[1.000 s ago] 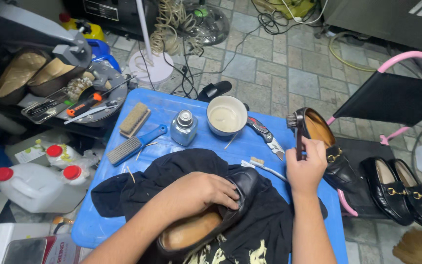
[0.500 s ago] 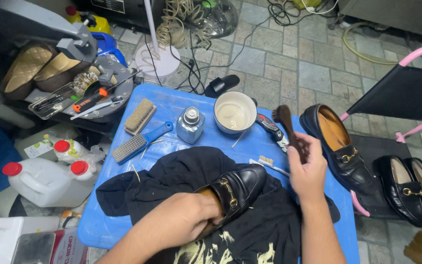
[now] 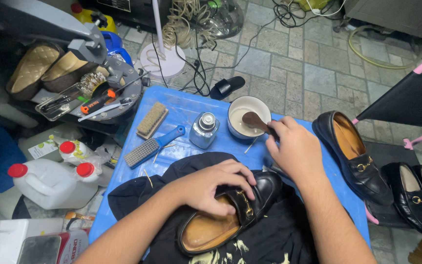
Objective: The person scrapes the interior sole of a black loafer with a utility knife, then scrubs the interior with a toothbrush and wipes it with a cloth. They repeat the scrubbing and wiping on the heel area and finish by brushing the exterior leather with a shoe brush.
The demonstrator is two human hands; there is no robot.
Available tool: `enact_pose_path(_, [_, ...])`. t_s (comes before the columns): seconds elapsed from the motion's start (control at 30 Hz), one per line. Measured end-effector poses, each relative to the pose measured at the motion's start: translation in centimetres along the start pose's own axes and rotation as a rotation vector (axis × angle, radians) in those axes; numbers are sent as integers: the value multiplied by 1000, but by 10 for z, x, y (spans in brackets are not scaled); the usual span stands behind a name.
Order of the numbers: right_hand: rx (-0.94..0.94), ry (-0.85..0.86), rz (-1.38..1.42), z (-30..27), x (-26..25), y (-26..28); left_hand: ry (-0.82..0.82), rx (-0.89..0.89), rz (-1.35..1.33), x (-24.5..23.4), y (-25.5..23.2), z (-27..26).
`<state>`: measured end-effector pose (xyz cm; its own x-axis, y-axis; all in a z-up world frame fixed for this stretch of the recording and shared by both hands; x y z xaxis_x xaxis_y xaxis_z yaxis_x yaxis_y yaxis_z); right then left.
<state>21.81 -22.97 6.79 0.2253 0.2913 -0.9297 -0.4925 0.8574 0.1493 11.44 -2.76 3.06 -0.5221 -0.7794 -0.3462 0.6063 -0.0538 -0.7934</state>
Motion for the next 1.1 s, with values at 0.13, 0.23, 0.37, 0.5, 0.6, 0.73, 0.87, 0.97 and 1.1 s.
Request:
enact_pose_path(0.13, [65, -49, 73, 1, -1, -5, 5, 31, 114, 8, 5, -5])
enact_pose_path(0.23, [87, -55, 134, -6, -2, -6, 24, 31, 121, 10, 14, -9])
enact_pose_path(0.37, [74, -83, 193, -15, -1, -13, 21, 66, 187, 12, 24, -9])
enact_pose_path(0.5, [90, -235, 450, -36, 10, -33, -86, -62, -91, 9, 32, -9])
enact_pose_path(0.6, [257, -176, 817, -61, 27, -55, -73, -442, -265, 9, 43, -8])
enact_pose_path(0.73, [556, -92, 1082, -118, 35, -70, -77, -324, -241, 1, 47, -9])
enact_pose_path(0.87, [452, -87, 1009, -168, 16, -49, -49, -242, -183, -1, 47, -9])
enact_pose_path(0.97, [350, -106, 689, -188, -2, -32, -69, -241, -139, 0, 46, -9])
enact_pose_path(1.1, [289, -201, 507, -191, -11, -20, -126, -242, -63, 1, 44, -12])
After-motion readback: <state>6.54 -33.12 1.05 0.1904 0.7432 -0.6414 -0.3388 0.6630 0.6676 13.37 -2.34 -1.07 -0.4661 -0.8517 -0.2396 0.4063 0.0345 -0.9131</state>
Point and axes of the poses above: each hand's wrist, its own z-axis towards the middle knuckle, its own x-axis out of the palm, y = z × x, the point moved 2 cm from there along z, towards the middle knuckle, and after that the axes turned 5 degrees about x, right-handed, at the moved point
